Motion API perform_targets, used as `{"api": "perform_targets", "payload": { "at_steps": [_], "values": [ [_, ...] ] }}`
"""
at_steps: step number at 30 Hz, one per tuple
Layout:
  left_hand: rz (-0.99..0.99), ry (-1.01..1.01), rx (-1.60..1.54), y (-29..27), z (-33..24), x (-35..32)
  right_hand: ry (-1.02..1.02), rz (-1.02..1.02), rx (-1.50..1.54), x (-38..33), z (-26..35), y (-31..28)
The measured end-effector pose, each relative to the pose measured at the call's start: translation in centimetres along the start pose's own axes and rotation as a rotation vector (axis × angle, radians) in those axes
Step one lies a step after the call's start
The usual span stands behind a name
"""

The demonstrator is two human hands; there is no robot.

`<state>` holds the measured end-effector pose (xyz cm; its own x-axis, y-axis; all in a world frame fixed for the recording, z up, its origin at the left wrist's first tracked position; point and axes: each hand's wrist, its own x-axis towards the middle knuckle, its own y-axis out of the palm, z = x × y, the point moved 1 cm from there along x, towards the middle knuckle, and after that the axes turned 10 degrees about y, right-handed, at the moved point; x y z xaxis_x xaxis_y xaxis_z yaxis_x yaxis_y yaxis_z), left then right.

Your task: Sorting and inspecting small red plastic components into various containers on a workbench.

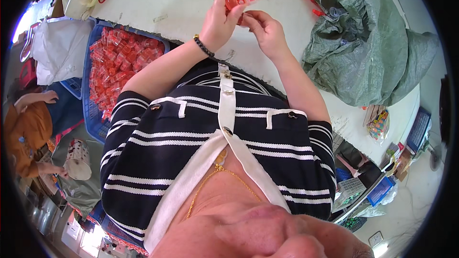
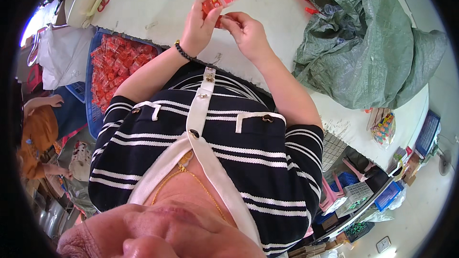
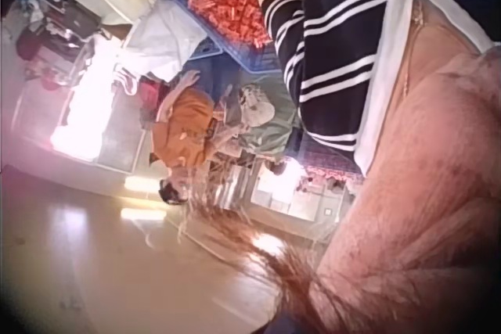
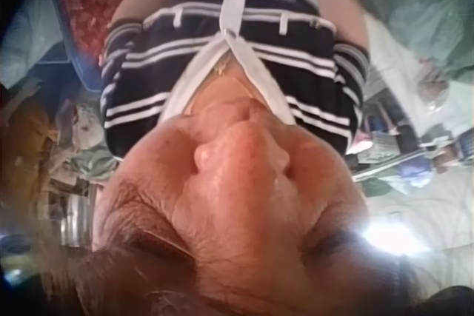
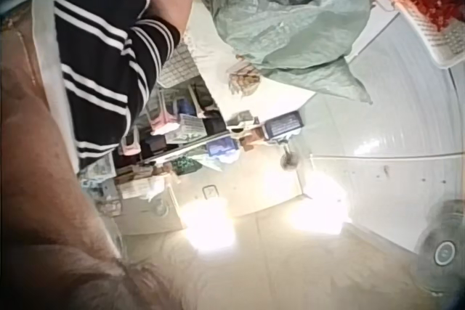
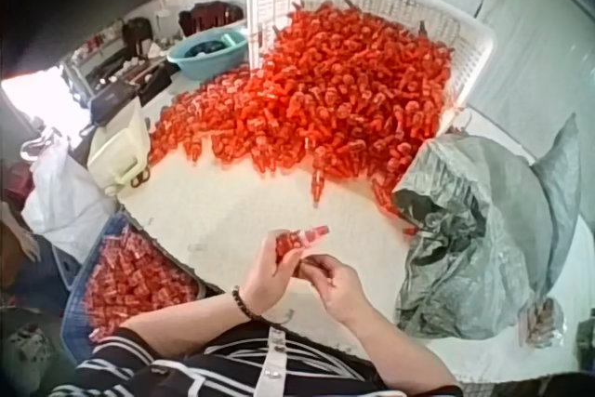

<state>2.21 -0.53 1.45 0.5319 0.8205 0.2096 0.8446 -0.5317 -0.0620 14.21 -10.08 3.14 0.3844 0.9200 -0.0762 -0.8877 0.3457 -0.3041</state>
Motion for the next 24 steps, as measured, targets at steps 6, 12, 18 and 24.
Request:
{"api": "perform_targets", "payload": {
  "at_steps": [6, 12, 18, 24],
  "values": [
    [0.271, 0.515, 0.401, -2.2, -0.8, -1.4, 0.495, 0.383, 0.527, -0.7, -1.3, 0.5],
    [0.269, -0.092, -0.123, -8.3, -2.4, -3.1, 0.253, 0.151, 0.122, 1.4, -3.8, -0.6],
    [0.387, -0.239, 0.888, -25.7, -4.6, -6.4, -0.108, -0.368, -1.149, 4.6, -6.3, -11.9],
    [0.635, -0.546, 1.500, -32.9, -6.2, -10.5, 0.100, -0.431, -1.581, 5.9, -7.4, -14.7]
  ]
}}
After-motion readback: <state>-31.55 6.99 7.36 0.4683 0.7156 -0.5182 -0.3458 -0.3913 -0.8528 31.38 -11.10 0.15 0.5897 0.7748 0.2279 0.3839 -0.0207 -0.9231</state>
